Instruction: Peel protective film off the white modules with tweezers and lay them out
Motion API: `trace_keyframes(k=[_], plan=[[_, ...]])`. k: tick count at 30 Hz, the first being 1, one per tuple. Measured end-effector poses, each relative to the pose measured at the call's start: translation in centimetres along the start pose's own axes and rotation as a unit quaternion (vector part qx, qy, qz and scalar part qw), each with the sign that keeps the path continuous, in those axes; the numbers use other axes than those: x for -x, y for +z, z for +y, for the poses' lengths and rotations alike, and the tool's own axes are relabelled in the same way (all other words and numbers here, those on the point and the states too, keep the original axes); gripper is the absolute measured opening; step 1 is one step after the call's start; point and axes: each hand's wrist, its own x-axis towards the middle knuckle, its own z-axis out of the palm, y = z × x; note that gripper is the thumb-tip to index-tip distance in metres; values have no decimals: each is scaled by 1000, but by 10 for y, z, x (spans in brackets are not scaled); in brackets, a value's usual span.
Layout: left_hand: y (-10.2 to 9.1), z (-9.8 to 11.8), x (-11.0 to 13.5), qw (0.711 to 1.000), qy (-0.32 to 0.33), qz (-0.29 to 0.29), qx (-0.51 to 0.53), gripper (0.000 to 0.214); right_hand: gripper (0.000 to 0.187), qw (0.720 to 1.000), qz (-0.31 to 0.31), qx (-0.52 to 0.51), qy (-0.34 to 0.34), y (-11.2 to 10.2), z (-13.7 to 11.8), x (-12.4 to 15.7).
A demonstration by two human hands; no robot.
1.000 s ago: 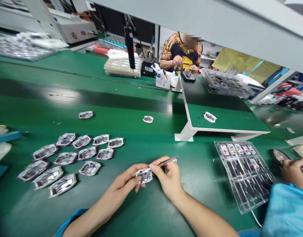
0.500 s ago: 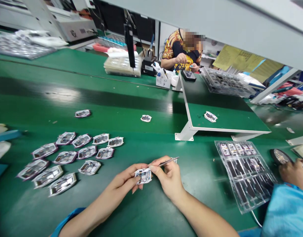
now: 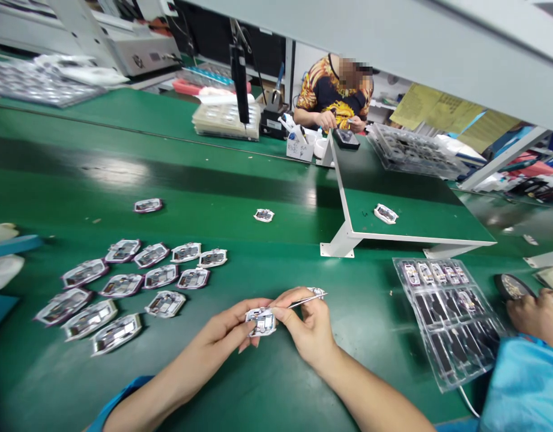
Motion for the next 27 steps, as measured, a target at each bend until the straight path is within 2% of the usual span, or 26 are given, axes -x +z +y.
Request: trace_keyframes(k=[7,14,24,27], plan=[[1,0,-2,999,-15,24,41,38,3,1000,14,9,13,1,2,2],[2,2,-2,986,-29,54,153,37,10,996,80,-26,20,0,8,4],[7,3,-1,990,-17,59,128,38,6,997,48,-46,33,4,6,5],[6,2,-2,992,-15,63,107,36,6,999,35,-27,19,4,3,5]])
